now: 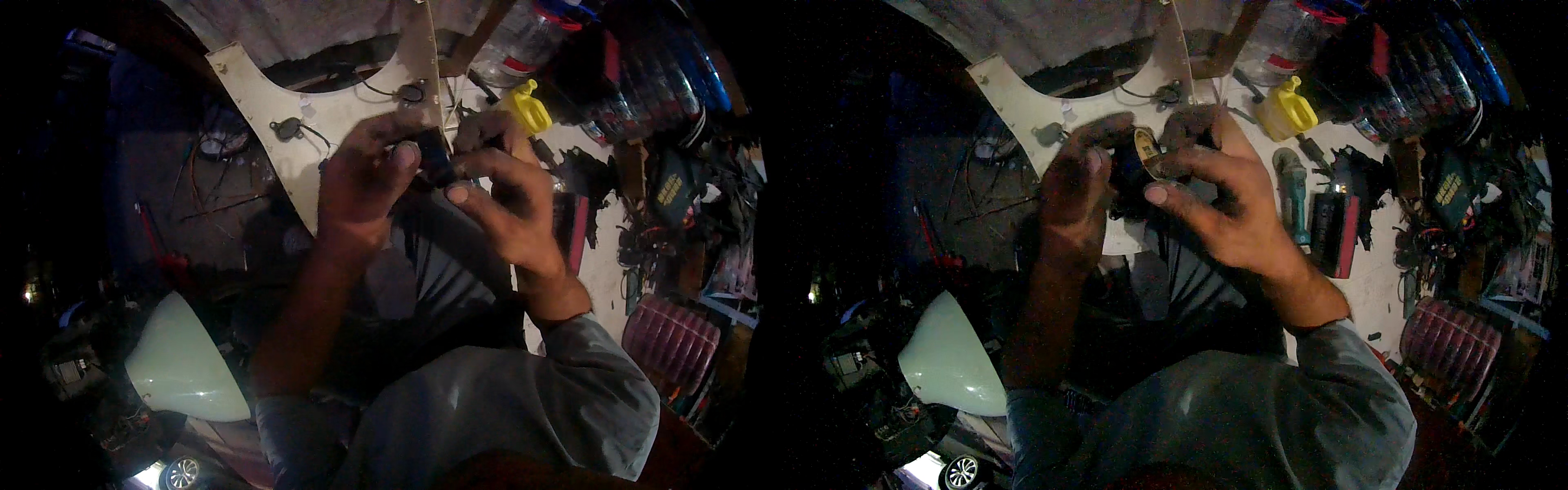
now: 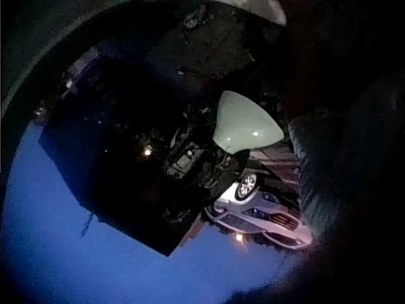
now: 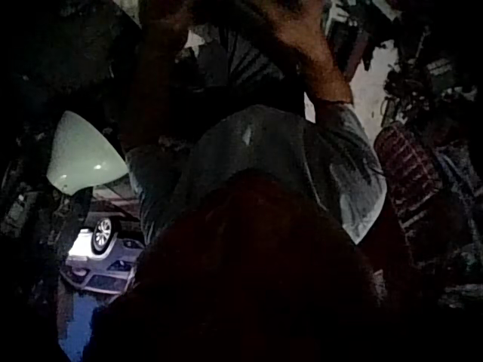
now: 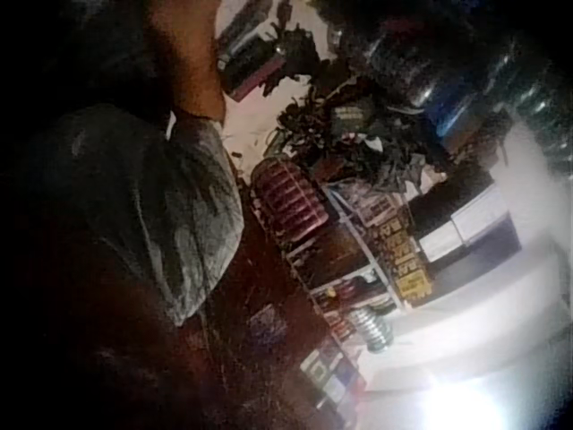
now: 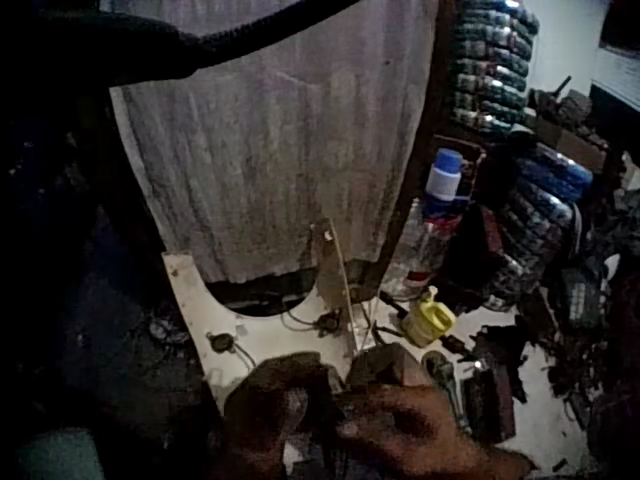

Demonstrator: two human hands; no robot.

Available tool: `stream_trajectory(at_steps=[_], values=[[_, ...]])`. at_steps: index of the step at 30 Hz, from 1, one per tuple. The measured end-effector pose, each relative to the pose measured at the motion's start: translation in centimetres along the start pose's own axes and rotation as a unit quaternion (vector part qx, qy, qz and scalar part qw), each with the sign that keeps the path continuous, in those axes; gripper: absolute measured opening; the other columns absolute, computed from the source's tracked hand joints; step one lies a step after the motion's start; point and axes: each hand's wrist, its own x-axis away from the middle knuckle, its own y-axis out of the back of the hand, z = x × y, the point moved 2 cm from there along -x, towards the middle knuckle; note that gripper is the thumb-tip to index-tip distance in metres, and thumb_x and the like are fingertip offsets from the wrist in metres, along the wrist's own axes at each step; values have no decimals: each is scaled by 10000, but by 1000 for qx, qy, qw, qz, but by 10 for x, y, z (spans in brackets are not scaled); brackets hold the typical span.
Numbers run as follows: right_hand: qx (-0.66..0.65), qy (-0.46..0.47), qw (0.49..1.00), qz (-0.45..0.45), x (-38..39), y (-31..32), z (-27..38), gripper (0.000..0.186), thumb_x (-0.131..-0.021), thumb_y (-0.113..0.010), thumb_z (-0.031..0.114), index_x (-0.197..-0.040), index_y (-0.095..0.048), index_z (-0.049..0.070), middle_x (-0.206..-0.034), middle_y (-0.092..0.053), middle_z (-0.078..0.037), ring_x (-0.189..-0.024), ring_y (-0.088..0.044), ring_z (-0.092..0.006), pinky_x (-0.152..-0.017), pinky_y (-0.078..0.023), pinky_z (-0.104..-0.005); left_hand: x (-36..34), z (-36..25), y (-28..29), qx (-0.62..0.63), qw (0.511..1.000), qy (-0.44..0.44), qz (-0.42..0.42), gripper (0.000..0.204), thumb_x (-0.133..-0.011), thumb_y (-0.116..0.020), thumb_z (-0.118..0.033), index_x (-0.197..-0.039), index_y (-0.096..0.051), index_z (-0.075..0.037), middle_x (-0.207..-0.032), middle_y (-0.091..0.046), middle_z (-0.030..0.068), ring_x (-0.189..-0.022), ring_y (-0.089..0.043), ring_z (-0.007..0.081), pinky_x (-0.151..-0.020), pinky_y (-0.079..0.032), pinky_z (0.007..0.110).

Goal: The person sits on the floor and works on a white car bumper, using pliers to cut wires and a screwdriver to adjust components. They also handle a yellow bottle and a power drill during the process.

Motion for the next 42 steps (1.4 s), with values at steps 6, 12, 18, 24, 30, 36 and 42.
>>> stream_trajectory(at_steps=[6,12,18,24,30,36,42], values=[[-77,25,996,23,-6,-3,0,225,-771,-702,69,-971,-641,-13,-1198,-582,-213,-1072,-593,-336,-926,-457,-380,2,-28,1,-328,902,-279,23,400,-719,-745,-27,-1099,-627,-64,-1042,-583,100,-1007,-605,194,-787,-531,302],[28,87,992,92,-16,6,6,243,-719,-699,68,-945,-637,2,-1152,-613,-196,-1016,-606,-341,-863,-482,-391,6,-42,1,-388,879,-269,58,320,-693,-725,-2,-999,-680,-81,-989,-601,100,-870,-653,221,-735,-560,320],[62,104,983,140,-25,8,13,206,-689,-691,78,-875,-651,-2,-1101,-642,-185,-916,-635,-285,-759,-498,-354,5,-40,14,-465,814,-336,85,298,-665,-723,-16,-949,-663,-84,-954,-639,101,-808,-661,244,-690,-552,342],[48,76,986,142,-23,2,12,205,-736,-708,80,-916,-667,-10,-1067,-641,-177,-945,-641,-298,-792,-504,-359,12,-41,10,-541,749,-379,63,296,-672,-754,-62,-924,-609,-114,-930,-640,85,-786,-652,229,-640,-548,332],[28,11,995,98,-12,-7,10,223,-777,-697,83,-971,-666,-23,-1075,-635,-186,-963,-639,-296,-813,-501,-361,17,-30,4,-556,741,-376,-15,221,-623,-715,-53,-828,-634,-70,-899,-638,91,-760,-657,251,-655,-550,358],[100,19,994,26,-12,-5,-4,231,-799,-687,113,-976,-656,-33,-1105,-626,-204,-1001,-625,-301,-839,-492,-361,13,-29,10,-419,840,-346,-11,209,-695,-680,-24,-894,-621,-45,-897,-637,93,-735,-638,189,-637,-528,307],[-43,25,998,44,-13,-5,-5,248,-788,-733,93,-1008,-666,-1,-1084,-621,-188,-998,-624,-313,-839,-490,-353,11,-21,10,-254,935,-244,-49,183,-758,-683,-13,-923,-604,-25,-902,-636,93,-765,-612,147,-674,-493,270]])
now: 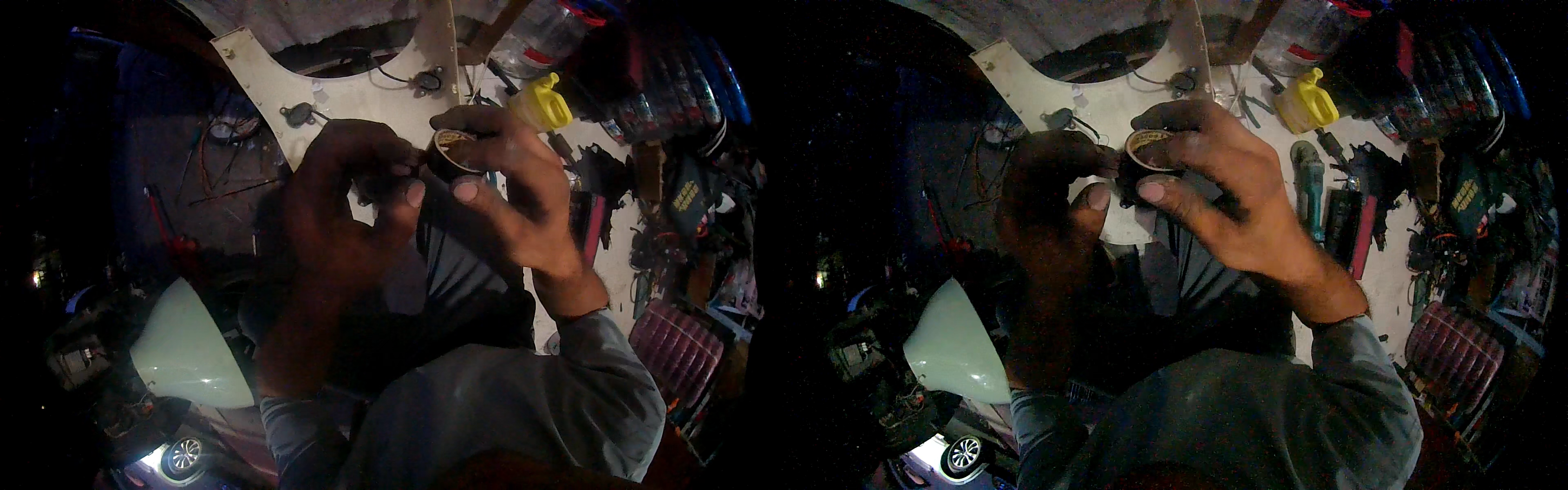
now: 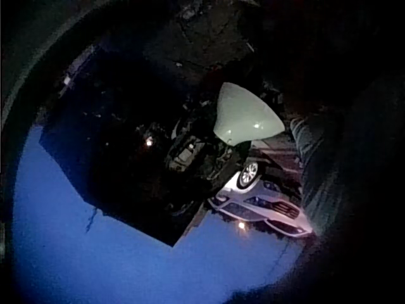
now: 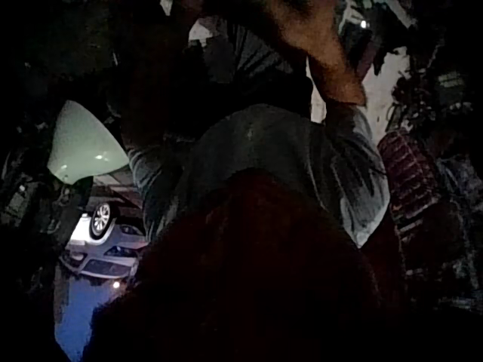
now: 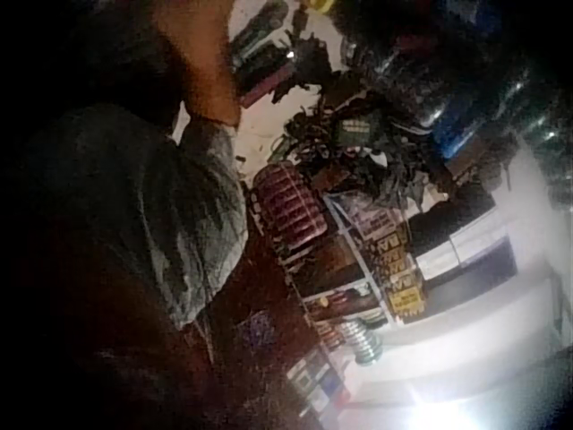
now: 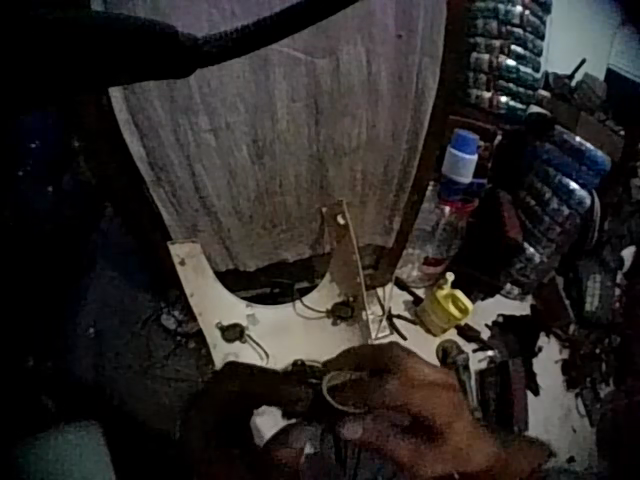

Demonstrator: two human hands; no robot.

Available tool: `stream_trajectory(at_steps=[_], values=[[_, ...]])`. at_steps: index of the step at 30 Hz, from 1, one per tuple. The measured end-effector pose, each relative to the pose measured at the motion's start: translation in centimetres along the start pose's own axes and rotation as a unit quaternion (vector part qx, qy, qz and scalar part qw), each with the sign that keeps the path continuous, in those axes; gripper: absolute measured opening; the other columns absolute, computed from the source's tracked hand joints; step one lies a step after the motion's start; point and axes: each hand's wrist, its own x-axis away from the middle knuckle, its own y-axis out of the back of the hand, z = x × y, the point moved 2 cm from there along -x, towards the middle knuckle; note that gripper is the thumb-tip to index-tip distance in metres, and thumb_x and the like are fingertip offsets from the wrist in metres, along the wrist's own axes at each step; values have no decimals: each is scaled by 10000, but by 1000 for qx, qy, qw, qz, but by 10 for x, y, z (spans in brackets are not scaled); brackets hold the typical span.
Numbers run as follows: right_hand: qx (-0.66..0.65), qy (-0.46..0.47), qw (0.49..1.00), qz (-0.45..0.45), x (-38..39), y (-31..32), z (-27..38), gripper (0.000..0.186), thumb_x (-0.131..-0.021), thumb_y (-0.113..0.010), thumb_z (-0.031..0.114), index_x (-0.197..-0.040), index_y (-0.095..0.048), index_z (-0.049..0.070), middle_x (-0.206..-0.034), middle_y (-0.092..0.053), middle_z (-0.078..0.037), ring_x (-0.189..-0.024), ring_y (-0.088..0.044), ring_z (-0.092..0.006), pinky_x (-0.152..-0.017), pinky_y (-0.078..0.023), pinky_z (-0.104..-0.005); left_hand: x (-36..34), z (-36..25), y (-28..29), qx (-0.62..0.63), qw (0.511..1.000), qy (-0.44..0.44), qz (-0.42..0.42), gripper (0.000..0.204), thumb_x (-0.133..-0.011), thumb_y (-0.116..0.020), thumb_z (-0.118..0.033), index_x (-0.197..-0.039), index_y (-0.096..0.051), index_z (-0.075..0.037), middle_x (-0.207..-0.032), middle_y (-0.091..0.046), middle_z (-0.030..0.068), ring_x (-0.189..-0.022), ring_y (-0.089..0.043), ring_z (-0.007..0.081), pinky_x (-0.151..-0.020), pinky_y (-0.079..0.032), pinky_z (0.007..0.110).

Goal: The person sits on the floor and works on a white car bumper, using pliers to cut wires and a screwdriver to adjust components. They also handle a yellow bottle and a power drill during the process.

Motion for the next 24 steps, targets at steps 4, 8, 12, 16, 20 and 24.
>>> stream_trajectory(at_steps=[4,8,12,16,20,24], values=[[17,6,999,35,-2,0,-3,269,-779,-704,146,-976,-638,-26,-1133,-615,-227,-1022,-615,-316,-872,-485,-375,2,5,6,-16,999,41,-18,156,-819,-694,-69,-928,-602,-5,-871,-637,79,-760,-612,141,-678,-495,282],[-2,12,999,41,-2,-1,-6,273,-774,-716,161,-962,-638,-21,-1137,-609,-232,-1019,-616,-326,-871,-489,-384,12,17,25,29,993,108,27,195,-849,-699,-152,-918,-613,8,-874,-645,87,-768,-620,135,-673,-502,292],[4,22,998,51,-3,-3,-6,275,-779,-720,174,-965,-646,-14,-1135,-608,-231,-1033,-614,-335,-861,-499,-387,3,11,15,-34,998,42,14,206,-819,-728,-161,-942,-654,-14,-922,-653,99,-784,-632,145,-664,-510,291],[15,30,997,68,-5,-4,-8,284,-766,-733,170,-981,-659,1,-1143,-602,-229,-1045,-612,-340,-863,-502,-386,6,7,12,-76,997,-23,23,269,-759,-760,-99,-1011,-677,-51,-957,-650,92,-786,-633,157,-671,-515,276],[13,20,997,74,-6,-12,-8,270,-746,-745,146,-959,-663,2,-1157,-591,-228,-1049,-611,-343,-858,-503,-379,13,10,15,-118,992,-48,18,251,-755,-752,-59,-987,-656,-48,-965,-642,102,-781,-630,173,-655,-504,277],[14,13,996,89,-5,-18,-9,311,-714,-781,137,-962,-656,-2,-1136,-583,-211,-992,-604,-362,-837,-495,-390,15,13,19,-143,988,25,53,162,-813,-684,-74,-944,-595,-40,-922,-607,127,-780,-619,225,-674,-498,332]])
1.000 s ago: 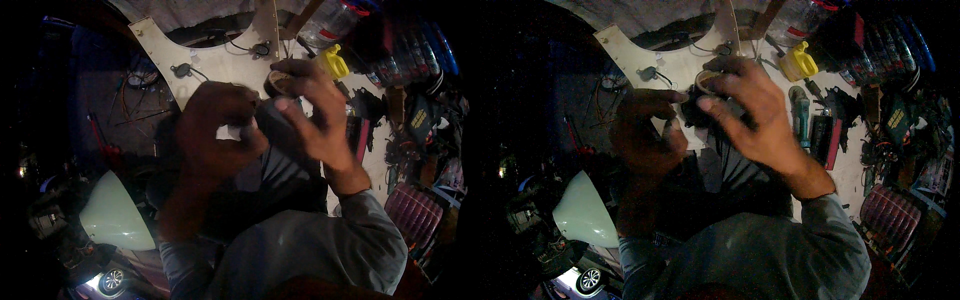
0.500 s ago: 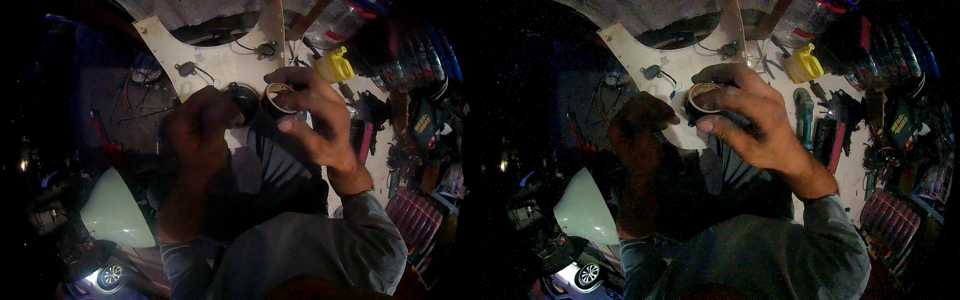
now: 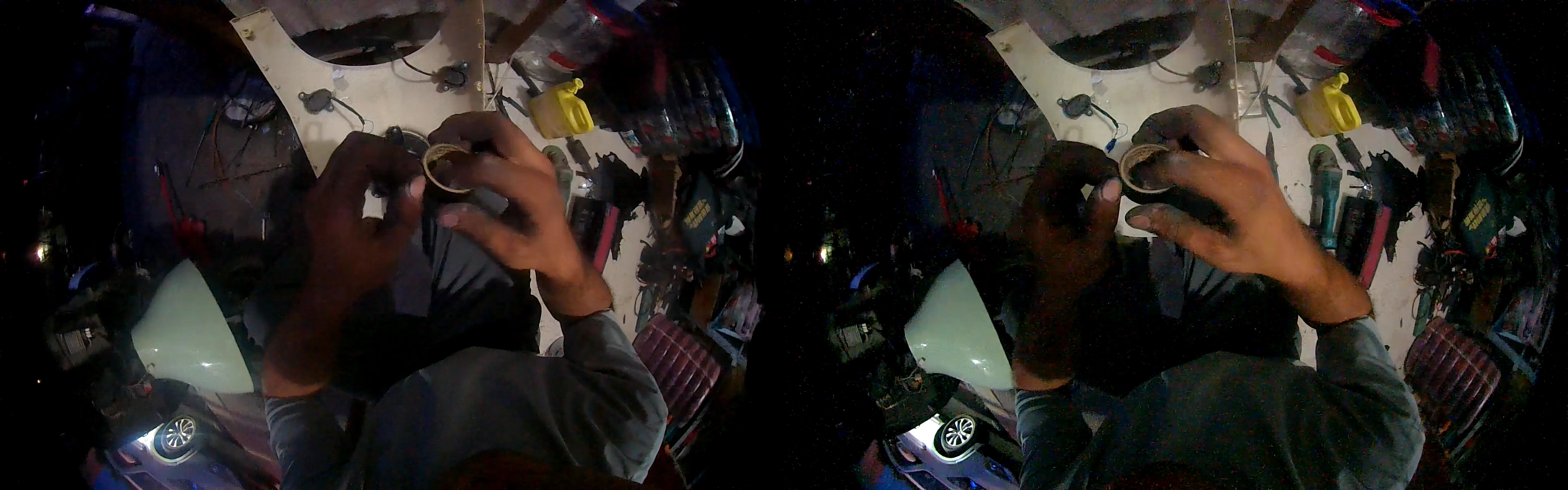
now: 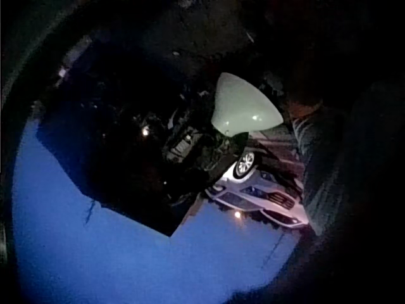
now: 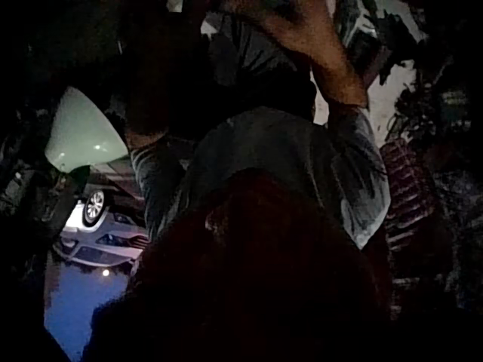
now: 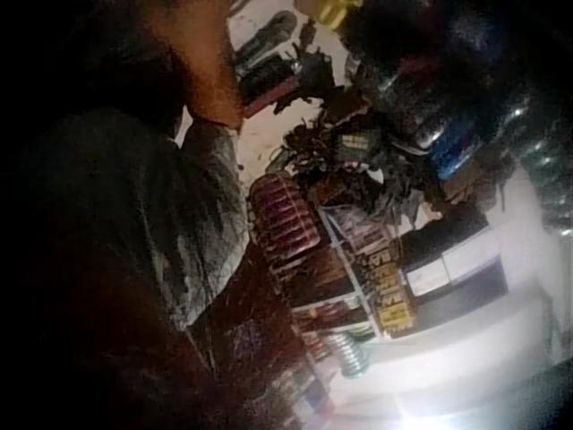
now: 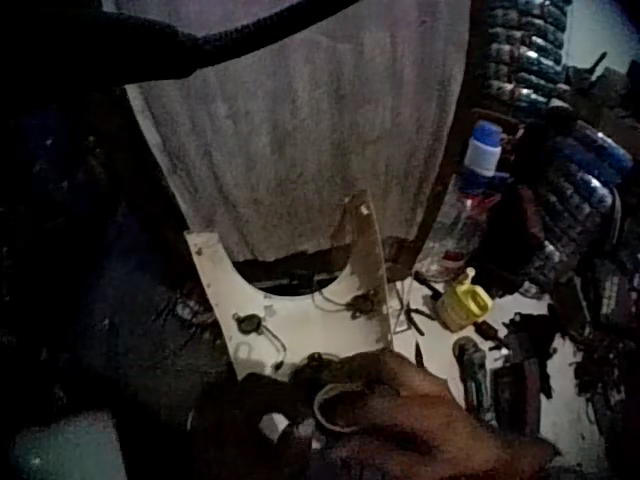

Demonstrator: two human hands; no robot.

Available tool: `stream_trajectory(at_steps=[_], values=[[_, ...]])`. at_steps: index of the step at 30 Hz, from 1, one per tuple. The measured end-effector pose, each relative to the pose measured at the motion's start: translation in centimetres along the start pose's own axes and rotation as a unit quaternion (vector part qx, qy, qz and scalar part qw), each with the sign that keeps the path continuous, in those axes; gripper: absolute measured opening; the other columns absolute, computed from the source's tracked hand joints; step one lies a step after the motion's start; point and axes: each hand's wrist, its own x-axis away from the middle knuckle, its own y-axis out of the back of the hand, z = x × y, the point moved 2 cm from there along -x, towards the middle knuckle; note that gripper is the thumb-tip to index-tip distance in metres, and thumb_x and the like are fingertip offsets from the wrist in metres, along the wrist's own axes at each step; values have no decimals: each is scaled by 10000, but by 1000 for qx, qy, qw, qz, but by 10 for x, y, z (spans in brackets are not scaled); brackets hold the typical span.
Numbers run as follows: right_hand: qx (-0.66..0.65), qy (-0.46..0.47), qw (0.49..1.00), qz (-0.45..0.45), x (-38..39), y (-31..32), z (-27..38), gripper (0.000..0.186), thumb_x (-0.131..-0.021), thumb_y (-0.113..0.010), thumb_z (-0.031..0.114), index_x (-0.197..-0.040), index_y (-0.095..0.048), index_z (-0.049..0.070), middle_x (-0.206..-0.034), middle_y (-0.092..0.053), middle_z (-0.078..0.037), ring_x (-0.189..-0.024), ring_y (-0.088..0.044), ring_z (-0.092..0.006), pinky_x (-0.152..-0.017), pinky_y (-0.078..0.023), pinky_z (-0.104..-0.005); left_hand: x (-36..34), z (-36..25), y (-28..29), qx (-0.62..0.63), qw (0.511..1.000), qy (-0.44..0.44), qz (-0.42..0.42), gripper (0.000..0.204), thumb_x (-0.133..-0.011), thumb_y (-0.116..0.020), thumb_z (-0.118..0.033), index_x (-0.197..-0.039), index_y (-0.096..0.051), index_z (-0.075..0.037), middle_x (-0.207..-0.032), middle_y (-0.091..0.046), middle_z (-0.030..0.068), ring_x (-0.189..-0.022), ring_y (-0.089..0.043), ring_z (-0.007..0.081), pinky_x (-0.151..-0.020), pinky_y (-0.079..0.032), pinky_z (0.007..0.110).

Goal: The person sits on the floor and works on a white car bumper, using pliers to cut wires and a screwdriver to adjust components. They also handle a yellow bottle and a power drill during the process.

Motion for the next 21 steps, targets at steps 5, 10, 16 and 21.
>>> stream_trajectory(at_steps=[5,10,16,21], values=[[-24,-21,998,55,5,-14,-31,253,-728,-741,105,-929,-635,-6,-1122,-594,-217,-1007,-599,-385,-831,-497,-401,6,16,-4,-9,988,121,96,138,-862,-612,-113,-945,-544,-26,-882,-572,149,-783,-604,293,-708,-492,377],[20,-135,990,23,2,-56,-82,269,-755,-699,110,-983,-610,0,-1071,-626,-204,-984,-609,-383,-815,-498,-414,26,69,-9,-34,967,239,75,158,-925,-552,-152,-1011,-533,-21,-886,-608,103,-758,-605,185,-708,-485,338],[-32,-234,971,20,-33,-105,-185,172,-850,-631,132,-965,-624,4,-844,-655,-97,-761,-604,-217,-735,-484,-352,25,246,25,-87,944,309,-80,304,-835,-674,-158,-1081,-598,2,-979,-655,201,-886,-661,315,-782,-514,384],[-248,-381,885,96,-33,-132,-262,126,-818,-622,114,-906,-658,31,-809,-645,-26,-718,-574,-142,-650,-464,-285,19,253,-13,-208,922,320,70,430,-803,-710,-228,-1149,-592,-3,-1077,-652,219,-1000,-642,333,-868,-499,410]])
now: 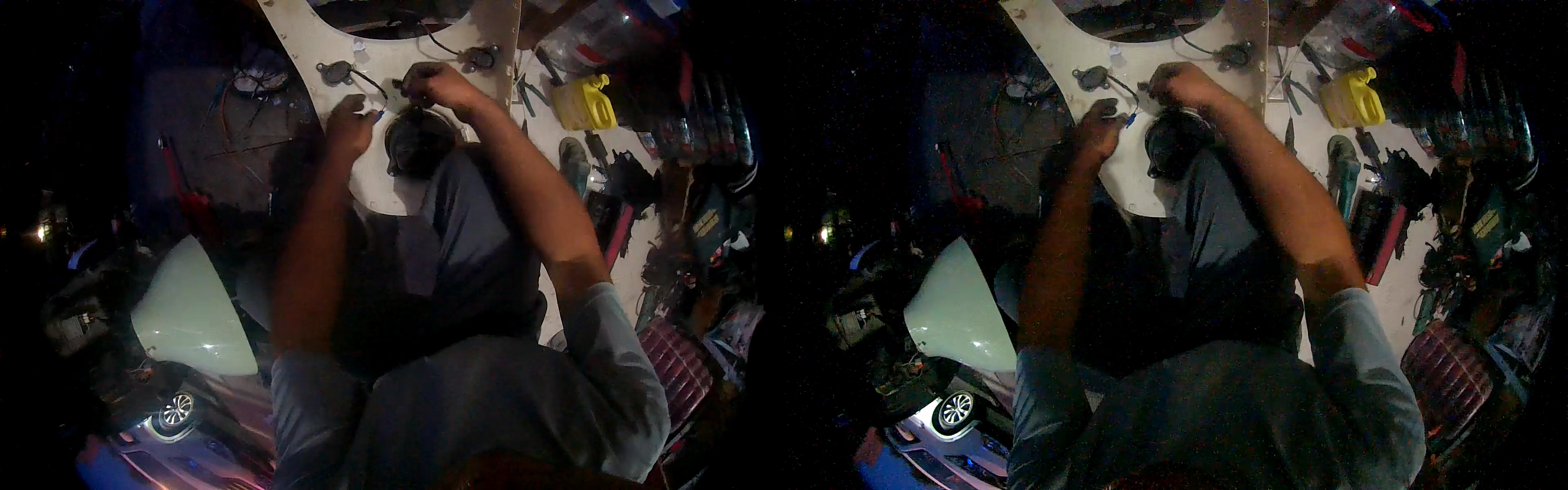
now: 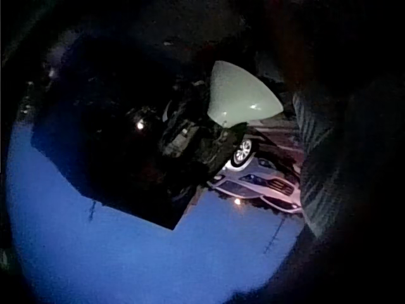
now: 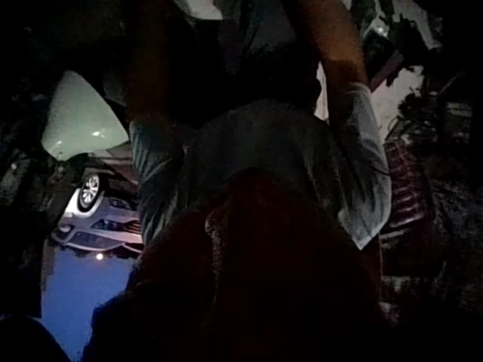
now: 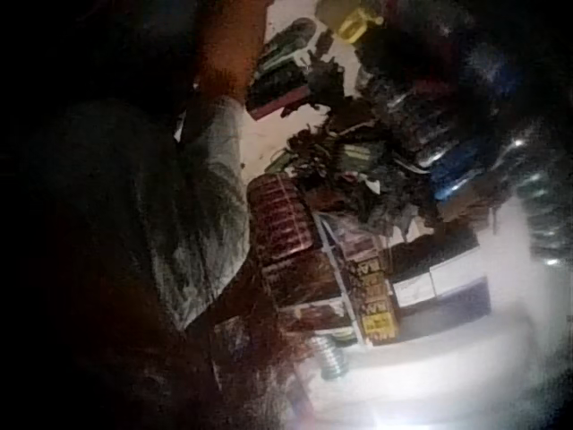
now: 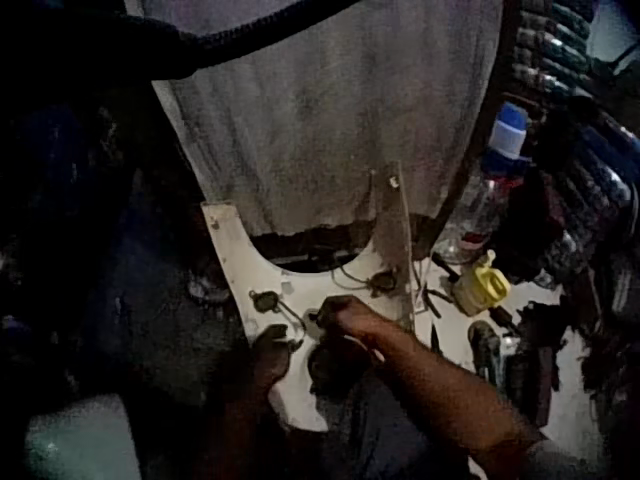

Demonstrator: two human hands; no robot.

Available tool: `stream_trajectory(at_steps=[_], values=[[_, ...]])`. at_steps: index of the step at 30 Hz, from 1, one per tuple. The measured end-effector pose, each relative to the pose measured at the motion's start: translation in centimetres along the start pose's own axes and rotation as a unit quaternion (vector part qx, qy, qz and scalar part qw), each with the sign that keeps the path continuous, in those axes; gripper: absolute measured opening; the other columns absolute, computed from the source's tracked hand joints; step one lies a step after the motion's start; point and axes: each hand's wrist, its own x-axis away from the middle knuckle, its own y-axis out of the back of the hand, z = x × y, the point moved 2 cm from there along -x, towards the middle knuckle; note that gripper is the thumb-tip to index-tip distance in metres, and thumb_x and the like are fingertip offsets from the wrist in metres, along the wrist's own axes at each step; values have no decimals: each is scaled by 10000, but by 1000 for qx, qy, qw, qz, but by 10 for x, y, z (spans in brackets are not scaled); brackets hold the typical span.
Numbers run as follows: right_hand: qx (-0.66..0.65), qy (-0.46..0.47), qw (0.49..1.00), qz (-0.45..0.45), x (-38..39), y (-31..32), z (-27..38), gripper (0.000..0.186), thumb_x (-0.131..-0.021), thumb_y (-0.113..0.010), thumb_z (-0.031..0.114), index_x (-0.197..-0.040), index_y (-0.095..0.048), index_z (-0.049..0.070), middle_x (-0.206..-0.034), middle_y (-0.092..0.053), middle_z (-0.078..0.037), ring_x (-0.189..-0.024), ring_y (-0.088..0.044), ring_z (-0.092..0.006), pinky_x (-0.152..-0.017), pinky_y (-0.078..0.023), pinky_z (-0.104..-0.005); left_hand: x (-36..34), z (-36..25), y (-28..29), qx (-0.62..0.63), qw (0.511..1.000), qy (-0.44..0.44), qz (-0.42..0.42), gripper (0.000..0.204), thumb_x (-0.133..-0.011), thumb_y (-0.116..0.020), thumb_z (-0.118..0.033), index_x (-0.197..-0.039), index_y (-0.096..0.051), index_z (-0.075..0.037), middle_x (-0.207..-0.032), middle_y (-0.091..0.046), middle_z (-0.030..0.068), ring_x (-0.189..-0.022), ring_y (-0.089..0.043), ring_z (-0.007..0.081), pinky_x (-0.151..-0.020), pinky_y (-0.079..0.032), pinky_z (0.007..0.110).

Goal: The person sits on the floor and works on a white car bumper, using pliers to cut wires and a screwdriver to adjust components. They also handle a yellow bottle and a power drill during the process.

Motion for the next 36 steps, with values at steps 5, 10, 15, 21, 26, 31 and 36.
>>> stream_trajectory(at_steps=[5,10,15,21,26,31,36], values=[[84,-34,996,-1,-28,-24,-28,193,-784,-622,147,-914,-692,22,-811,-671,-57,-738,-606,-159,-678,-494,-304,-3,15,-23,38,999,-7,-12,324,-809,-710,-198,-1055,-630,-2,-1044,-665,196,-945,-659,316,-827,-511,388],[220,1,973,-68,-32,-38,-38,283,-731,-624,251,-890,-703,31,-855,-686,-184,-785,-662,-327,-759,-517,-405,0,8,-22,77,997,2,-18,296,-823,-708,-173,-1078,-625,-47,-1039,-674,160,-945,-658,300,-833,-505,384],[216,-32,973,-72,-26,-42,-29,274,-740,-618,228,-887,-705,14,-835,-684,-150,-769,-645,-279,-734,-509,-379,9,5,-18,105,993,-6,-49,327,-841,-693,-152,-1124,-552,-70,-1009,-676,153,-903,-664,306,-800,-509,399],[138,-46,988,-50,-30,-32,-40,214,-754,-602,141,-846,-678,-36,-750,-650,-75,-672,-575,-177,-634,-479,-321,17,-5,-22,52,994,-50,-78,340,-847,-658,-103,-1139,-484,-80,-981,-675,156,-900,-653,344,-770,-503,425],[142,-52,988,-43,-29,-35,-36,199,-759,-596,138,-844,-683,-19,-752,-648,-72,-670,-562,-163,-639,-474,-310,16,4,-29,-8,990,-107,-88,288,-841,-655,-91,-1105,-548,-49,-995,-671,170,-914,-641,376,-772,-503,443],[157,-66,984,-46,-31,-37,-40,256,-720,-630,224,-865,-709,28,-810,-683,-124,-733,-631,-238,-713,-502,-358,15,11,-35,38,994,-77,-72,294,-842,-668,-92,-1115,-580,-26,-998,-673,161,-915,-655,311,-774,-518,416],[166,-50,984,-36,-30,-37,-47,306,-708,-645,274,-888,-713,36,-844,-701,-151,-766,-660,-268,-748,-512,-380,11,19,-42,182,983,21,-9,238,-829,-658,-105,-1035,-627,9,-1049,-665,177,-913,-660,299,-813,-497,391]])
